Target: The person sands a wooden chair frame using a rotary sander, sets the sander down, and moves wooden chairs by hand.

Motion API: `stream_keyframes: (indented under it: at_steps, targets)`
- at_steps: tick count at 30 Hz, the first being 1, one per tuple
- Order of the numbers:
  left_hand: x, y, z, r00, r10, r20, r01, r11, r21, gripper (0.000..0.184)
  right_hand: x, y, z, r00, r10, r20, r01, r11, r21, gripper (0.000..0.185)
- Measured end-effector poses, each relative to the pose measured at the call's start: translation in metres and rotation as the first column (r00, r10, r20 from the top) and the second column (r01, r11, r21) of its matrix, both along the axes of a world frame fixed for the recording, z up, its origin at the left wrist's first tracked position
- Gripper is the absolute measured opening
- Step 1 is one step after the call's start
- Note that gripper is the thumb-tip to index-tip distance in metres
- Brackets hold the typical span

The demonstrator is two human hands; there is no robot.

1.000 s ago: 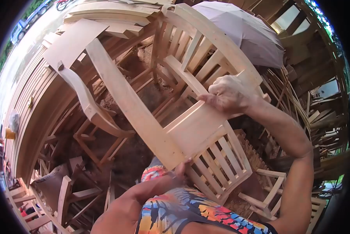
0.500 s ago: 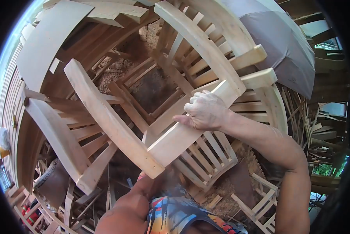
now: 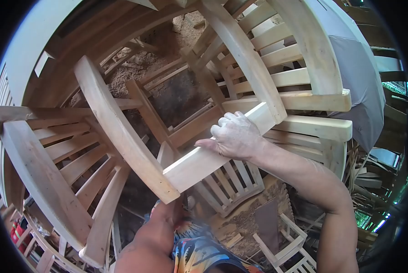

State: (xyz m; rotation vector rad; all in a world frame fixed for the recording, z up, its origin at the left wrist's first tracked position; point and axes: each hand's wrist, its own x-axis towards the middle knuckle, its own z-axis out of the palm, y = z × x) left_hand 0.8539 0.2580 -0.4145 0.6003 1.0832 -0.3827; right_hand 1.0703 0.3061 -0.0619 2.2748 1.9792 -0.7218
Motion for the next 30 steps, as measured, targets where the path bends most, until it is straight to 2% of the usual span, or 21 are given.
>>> stream_keyframes:
  at_steps: [2,8,11,14,15,16,17,19,21,22,25,27,28,29,30]
  targets:
    - [0.004,0.0,-0.003,1.0,-0.021,0.004,0.021,0.999,0.027,0.035,-0.004,0.0,-0.008,0.999,-0.013,-0.032,0.012,0.999,-0.04,0.073]
    - [0.003,-0.002,-0.005,0.996,-0.091,0.025,0.087,0.988,0.128,0.028,-0.002,-0.008,-0.024,1.0,-0.024,-0.011,0.025,0.999,0.033,0.07]
    - [-0.004,-0.005,0.002,0.989,-0.14,0.042,0.13,0.974,0.183,0.025,0.0,-0.003,-0.011,0.998,-0.053,-0.014,0.051,0.993,-0.102,0.064]
    - [-0.019,-0.005,0.008,0.97,-0.233,0.074,0.204,0.938,0.281,0.022,-0.011,-0.016,-0.01,0.992,-0.057,0.112,0.046,0.994,0.098,0.054]
    - [-0.026,-0.002,0.01,0.958,-0.273,0.088,0.231,0.917,0.326,0.022,-0.018,-0.023,-0.014,0.988,-0.116,0.106,0.092,0.974,0.208,0.048]
    - [-0.034,0.001,0.012,0.945,-0.308,0.106,0.251,0.896,0.366,0.021,-0.028,-0.029,-0.012,0.982,-0.147,0.119,0.092,0.921,0.379,0.05]
    - [-0.041,0.008,0.018,0.933,-0.339,0.121,0.269,0.879,0.393,0.02,-0.041,-0.036,-0.004,0.978,-0.162,0.134,0.087,0.892,0.443,0.054]
    - [-0.059,0.023,0.023,0.912,-0.381,0.152,0.288,0.859,0.424,0.019,-0.066,-0.061,-0.006,0.977,-0.21,0.021,0.177,0.871,0.459,0.063]
    - [-0.088,0.039,0.036,0.899,-0.398,0.184,0.291,0.855,0.429,0.018,-0.096,-0.089,0.003,0.964,-0.267,0.018,0.228,0.857,0.462,0.061]
    - [-0.106,0.043,0.042,0.895,-0.396,0.205,0.282,0.859,0.428,0.018,-0.113,-0.103,0.015,0.953,-0.302,-0.015,0.282,0.869,0.405,0.059]
    - [-0.177,0.052,0.054,0.888,-0.346,0.304,0.199,0.883,0.425,0.017,-0.161,-0.156,-0.003,0.926,-0.377,-0.024,0.359,0.858,0.367,0.059]
    - [-0.235,0.049,0.048,0.862,-0.257,0.438,0.074,0.917,0.392,0.018,-0.187,-0.191,-0.017,0.906,-0.413,-0.091,0.422,0.864,0.275,0.061]
    - [-0.268,0.042,0.041,0.823,-0.165,0.543,-0.014,0.951,0.31,0.018,-0.2,-0.211,-0.023,0.898,-0.427,-0.103,0.439,0.872,0.218,0.062]
    - [-0.302,0.033,0.036,0.782,-0.005,0.624,-0.093,0.988,0.125,0.018,-0.213,-0.231,-0.028,0.89,-0.442,-0.112,0.455,0.876,0.162,0.063]
    - [-0.328,0.027,0.046,0.796,0.218,0.565,-0.142,0.974,-0.176,0.019,-0.226,-0.249,-0.032,0.884,-0.458,-0.097,0.466,0.879,0.095,0.066]
